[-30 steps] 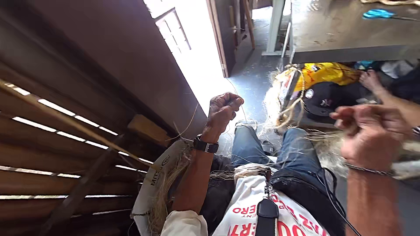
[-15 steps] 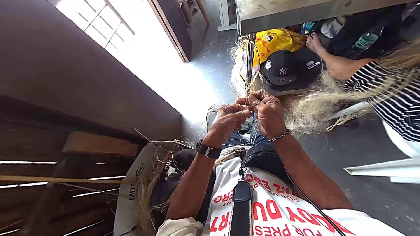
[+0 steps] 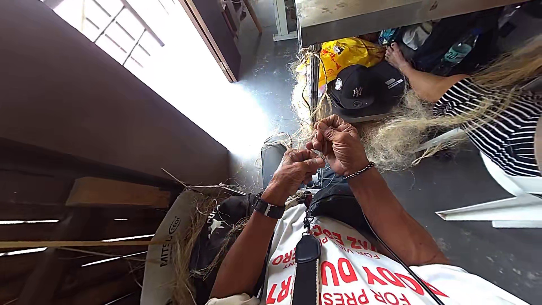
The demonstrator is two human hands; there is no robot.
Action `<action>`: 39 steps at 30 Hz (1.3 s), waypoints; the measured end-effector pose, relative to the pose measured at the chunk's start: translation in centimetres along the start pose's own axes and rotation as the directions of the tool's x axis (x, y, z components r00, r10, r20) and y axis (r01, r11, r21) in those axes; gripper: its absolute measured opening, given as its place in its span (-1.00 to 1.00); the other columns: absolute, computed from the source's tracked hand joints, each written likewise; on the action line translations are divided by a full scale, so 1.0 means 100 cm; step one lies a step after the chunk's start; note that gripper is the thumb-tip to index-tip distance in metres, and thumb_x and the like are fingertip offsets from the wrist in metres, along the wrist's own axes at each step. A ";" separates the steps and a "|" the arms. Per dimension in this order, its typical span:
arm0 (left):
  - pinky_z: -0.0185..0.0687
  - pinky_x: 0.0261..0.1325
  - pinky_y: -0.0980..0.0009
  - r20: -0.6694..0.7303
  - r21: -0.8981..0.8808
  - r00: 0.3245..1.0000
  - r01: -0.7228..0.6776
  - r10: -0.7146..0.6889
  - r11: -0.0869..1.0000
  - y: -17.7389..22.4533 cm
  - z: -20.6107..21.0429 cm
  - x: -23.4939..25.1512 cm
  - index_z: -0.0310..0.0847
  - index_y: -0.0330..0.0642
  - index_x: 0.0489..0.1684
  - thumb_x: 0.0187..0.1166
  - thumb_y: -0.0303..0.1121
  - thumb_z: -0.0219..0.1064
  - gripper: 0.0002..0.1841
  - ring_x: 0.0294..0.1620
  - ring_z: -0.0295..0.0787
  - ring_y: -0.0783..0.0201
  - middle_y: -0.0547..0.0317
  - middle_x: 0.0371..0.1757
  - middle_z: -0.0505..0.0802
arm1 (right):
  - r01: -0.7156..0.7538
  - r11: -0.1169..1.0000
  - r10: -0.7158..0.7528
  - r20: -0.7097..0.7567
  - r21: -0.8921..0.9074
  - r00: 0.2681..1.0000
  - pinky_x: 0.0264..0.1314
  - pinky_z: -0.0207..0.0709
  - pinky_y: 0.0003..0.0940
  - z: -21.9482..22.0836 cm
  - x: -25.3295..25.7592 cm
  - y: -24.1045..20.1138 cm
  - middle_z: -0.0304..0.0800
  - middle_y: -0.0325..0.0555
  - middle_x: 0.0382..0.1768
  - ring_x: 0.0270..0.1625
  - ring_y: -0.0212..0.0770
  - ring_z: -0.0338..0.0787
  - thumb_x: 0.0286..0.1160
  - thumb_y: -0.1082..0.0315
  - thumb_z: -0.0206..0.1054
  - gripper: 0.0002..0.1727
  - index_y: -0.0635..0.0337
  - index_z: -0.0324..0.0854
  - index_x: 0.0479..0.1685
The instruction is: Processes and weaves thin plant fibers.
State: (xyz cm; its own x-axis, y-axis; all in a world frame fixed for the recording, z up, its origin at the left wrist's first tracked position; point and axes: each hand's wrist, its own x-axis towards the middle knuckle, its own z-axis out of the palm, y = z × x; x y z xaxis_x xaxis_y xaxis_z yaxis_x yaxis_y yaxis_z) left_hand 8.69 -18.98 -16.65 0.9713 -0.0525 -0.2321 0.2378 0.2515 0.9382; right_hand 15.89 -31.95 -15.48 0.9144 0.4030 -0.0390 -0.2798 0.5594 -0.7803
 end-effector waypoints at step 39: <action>0.35 -0.56 0.60 0.142 0.479 0.956 -0.294 0.257 0.827 0.004 0.028 -0.006 0.78 -0.09 -0.44 0.51 -0.39 0.39 -0.88 -0.66 0.45 0.60 0.47 -0.63 0.66 | 0.291 0.913 -0.338 0.130 0.288 0.932 -0.54 0.47 -0.66 -0.047 0.012 -0.058 0.67 -0.30 -0.49 -0.59 -0.49 0.57 0.78 0.43 0.08 -0.73 0.03 0.67 -0.25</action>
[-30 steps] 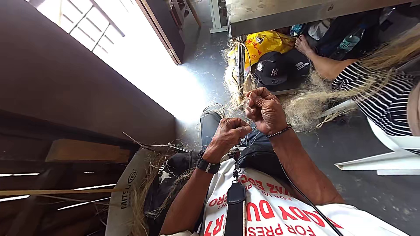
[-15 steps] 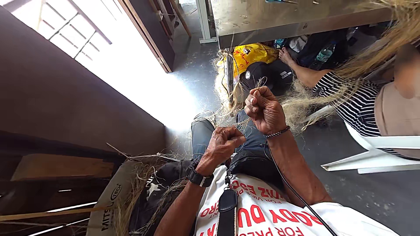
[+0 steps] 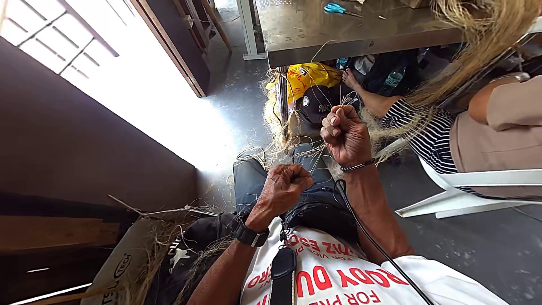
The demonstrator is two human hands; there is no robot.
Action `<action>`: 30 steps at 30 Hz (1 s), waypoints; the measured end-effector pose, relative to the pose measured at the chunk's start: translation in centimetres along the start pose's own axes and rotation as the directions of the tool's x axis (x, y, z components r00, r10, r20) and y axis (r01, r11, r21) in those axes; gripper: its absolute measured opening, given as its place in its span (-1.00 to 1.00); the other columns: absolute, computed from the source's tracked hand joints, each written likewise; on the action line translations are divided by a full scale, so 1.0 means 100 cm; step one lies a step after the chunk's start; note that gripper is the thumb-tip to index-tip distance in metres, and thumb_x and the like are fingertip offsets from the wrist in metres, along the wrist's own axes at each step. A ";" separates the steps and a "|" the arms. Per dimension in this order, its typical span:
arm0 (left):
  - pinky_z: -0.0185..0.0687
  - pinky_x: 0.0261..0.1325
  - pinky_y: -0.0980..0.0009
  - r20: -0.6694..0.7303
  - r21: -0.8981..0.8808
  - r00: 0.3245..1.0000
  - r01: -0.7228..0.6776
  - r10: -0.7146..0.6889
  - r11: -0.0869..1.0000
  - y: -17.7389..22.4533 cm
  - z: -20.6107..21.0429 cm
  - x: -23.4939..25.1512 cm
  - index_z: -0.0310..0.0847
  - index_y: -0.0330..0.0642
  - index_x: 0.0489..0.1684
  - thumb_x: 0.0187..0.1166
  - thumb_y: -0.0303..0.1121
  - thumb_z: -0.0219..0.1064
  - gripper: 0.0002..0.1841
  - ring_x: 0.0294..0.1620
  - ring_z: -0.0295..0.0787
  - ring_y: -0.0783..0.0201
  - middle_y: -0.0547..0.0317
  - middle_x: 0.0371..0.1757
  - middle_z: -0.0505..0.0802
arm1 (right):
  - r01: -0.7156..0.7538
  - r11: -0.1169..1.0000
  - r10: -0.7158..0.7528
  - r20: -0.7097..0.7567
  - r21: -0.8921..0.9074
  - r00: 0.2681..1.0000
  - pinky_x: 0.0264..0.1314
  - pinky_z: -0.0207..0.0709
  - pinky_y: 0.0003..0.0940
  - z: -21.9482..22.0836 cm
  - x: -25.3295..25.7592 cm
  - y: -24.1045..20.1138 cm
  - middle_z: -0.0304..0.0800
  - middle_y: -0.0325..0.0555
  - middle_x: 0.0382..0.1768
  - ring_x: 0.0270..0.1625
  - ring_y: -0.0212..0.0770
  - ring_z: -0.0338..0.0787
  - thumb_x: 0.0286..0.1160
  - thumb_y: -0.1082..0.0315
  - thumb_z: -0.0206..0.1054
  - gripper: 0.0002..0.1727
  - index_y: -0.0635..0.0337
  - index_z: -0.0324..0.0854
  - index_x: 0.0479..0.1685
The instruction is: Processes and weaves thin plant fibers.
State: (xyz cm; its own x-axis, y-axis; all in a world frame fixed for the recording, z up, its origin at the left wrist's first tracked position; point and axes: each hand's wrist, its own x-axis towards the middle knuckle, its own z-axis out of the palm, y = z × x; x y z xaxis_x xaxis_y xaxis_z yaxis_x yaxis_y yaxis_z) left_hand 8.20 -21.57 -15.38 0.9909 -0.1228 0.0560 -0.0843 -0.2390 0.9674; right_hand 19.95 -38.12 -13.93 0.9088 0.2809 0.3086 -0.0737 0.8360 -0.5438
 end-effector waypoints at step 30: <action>0.21 -0.75 0.65 -0.352 -0.319 0.895 -0.390 0.274 0.863 0.075 -0.032 0.043 0.83 -0.12 0.12 0.81 -0.33 0.17 -0.73 -0.77 0.27 0.48 0.26 -0.55 0.65 | -0.136 0.991 0.133 0.215 0.003 0.968 -0.56 0.45 -0.64 0.013 -0.013 0.013 0.69 -0.28 -0.48 -0.58 -0.47 0.58 0.69 0.33 0.28 -0.85 0.01 0.77 -0.18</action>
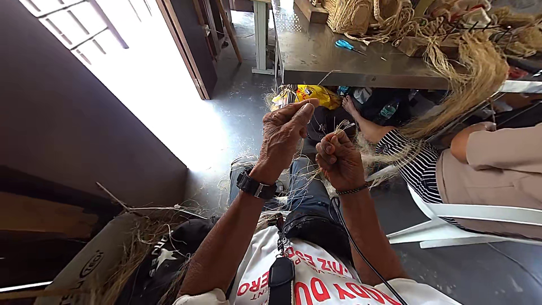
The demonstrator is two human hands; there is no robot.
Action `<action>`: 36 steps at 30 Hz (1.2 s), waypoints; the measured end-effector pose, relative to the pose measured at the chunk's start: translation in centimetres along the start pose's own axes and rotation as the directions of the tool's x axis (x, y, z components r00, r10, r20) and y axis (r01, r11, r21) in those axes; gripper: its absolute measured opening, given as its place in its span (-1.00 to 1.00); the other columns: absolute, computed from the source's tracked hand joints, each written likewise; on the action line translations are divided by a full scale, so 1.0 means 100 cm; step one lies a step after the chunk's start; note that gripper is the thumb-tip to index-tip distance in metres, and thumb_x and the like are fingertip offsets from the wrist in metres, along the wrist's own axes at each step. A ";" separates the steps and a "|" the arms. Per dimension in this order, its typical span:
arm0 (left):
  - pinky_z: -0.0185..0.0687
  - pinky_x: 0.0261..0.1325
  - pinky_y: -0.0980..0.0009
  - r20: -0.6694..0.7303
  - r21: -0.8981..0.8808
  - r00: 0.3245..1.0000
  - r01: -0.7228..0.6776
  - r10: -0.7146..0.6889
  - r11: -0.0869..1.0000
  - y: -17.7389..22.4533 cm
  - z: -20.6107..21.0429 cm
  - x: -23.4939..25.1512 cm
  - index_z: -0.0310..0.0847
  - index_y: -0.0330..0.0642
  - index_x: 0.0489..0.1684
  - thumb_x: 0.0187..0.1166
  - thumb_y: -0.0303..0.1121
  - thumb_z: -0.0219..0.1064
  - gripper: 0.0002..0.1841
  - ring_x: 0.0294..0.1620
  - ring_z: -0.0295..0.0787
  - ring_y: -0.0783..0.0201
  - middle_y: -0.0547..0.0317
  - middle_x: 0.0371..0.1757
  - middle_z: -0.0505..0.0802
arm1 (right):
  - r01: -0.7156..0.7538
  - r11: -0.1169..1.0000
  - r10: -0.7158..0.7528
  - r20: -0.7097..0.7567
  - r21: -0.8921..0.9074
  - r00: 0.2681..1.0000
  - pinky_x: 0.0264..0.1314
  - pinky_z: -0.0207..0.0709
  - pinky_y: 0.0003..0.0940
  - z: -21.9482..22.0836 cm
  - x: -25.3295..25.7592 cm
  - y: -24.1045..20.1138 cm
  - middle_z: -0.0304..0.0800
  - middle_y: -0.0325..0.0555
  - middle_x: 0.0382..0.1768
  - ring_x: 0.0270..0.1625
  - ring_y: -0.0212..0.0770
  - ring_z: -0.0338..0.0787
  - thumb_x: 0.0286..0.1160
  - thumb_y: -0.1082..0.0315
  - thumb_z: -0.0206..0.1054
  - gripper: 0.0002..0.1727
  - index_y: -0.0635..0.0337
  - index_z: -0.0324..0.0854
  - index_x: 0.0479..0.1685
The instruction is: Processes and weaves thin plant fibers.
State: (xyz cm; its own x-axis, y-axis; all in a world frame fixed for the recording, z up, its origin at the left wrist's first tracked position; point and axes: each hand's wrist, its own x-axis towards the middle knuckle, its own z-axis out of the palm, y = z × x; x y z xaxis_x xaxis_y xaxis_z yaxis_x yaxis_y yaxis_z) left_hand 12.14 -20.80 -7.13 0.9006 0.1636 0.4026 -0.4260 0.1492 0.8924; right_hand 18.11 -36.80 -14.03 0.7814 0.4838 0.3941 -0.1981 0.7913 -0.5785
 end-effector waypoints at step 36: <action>0.44 -0.63 0.66 -0.224 -0.153 0.968 0.084 -0.117 0.985 -0.029 -0.022 0.004 0.70 -0.18 -0.19 0.75 -0.44 0.22 -0.86 -0.69 0.46 0.54 0.31 -0.47 0.72 | -0.032 0.994 -0.002 -0.324 -0.101 0.946 -0.73 0.25 -0.69 -0.013 0.005 -0.002 0.58 -0.34 -0.54 -0.72 -0.54 0.38 0.83 0.40 -0.01 -0.74 0.05 0.59 -0.18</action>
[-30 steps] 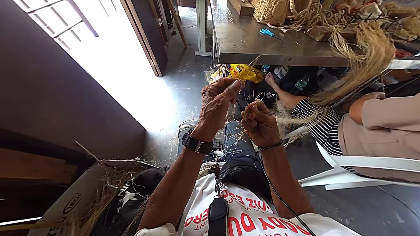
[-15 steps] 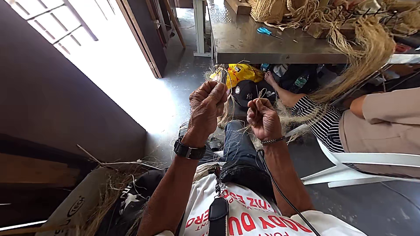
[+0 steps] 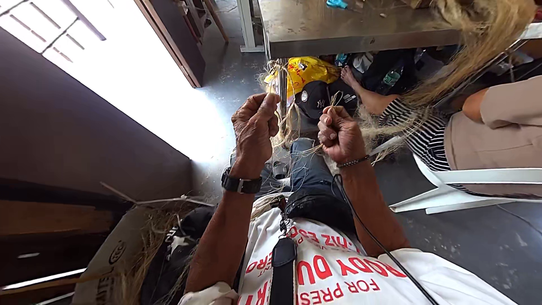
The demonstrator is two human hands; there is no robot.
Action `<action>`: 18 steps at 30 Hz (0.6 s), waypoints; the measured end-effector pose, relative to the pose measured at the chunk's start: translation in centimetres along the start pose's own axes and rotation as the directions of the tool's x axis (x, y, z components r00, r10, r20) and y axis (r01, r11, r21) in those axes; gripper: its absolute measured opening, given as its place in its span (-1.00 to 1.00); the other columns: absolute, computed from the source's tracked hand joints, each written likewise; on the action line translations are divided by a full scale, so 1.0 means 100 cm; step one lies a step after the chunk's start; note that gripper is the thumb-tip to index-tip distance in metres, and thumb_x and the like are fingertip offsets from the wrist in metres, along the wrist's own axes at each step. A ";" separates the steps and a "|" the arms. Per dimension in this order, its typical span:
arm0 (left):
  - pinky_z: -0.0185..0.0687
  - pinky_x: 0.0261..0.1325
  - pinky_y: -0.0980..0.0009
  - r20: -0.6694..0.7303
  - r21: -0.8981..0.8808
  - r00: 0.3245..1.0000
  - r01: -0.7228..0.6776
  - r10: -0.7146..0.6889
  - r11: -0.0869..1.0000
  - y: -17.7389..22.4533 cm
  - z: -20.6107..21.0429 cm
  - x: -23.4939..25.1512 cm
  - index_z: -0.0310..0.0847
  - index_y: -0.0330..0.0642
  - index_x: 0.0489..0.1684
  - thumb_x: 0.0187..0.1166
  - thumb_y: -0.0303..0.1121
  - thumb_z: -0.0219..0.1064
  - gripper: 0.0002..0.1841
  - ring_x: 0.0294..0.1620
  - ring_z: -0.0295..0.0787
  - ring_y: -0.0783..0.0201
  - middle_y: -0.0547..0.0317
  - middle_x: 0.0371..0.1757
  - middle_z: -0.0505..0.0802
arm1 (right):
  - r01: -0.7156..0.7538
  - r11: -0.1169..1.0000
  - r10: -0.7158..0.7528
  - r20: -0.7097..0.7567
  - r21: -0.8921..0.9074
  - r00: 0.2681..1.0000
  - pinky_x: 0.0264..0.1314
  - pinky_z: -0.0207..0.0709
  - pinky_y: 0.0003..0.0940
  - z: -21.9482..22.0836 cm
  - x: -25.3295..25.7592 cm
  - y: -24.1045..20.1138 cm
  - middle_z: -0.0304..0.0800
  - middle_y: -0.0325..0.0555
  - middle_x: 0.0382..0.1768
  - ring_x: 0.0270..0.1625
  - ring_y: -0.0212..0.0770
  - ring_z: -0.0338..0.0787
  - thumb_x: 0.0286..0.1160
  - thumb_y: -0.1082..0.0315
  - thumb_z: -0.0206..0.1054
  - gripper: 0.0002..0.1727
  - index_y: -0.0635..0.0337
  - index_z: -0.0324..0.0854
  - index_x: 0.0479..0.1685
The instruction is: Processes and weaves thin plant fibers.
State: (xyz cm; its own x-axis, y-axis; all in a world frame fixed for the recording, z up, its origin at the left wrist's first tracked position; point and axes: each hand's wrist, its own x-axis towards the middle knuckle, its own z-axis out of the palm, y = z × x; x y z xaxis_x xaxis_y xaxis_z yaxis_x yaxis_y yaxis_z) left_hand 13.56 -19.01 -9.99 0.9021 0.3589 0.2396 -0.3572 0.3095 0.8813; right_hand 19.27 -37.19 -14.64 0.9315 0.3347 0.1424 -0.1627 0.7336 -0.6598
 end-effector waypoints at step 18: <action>0.56 -0.49 0.63 0.008 0.116 0.987 -0.160 0.160 0.980 0.074 -0.073 0.000 0.54 -0.08 -0.46 0.70 -0.55 0.06 -0.72 -0.64 0.52 0.49 0.32 -0.60 0.66 | 0.105 0.990 -0.105 0.001 0.091 0.994 -0.71 0.39 -0.62 -0.021 0.006 -0.034 0.54 -0.25 -0.62 -0.72 -0.43 0.46 0.83 0.47 -0.07 -0.75 0.14 0.47 -0.22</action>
State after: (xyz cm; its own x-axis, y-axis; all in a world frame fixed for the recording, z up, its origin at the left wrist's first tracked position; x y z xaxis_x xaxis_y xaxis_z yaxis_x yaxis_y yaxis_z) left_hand 9.20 -10.30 -6.47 0.8352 0.3971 0.3805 -0.4661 0.1438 0.8730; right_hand 21.09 -40.70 -13.84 0.9433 0.2560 0.2114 -0.0931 0.8151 -0.5718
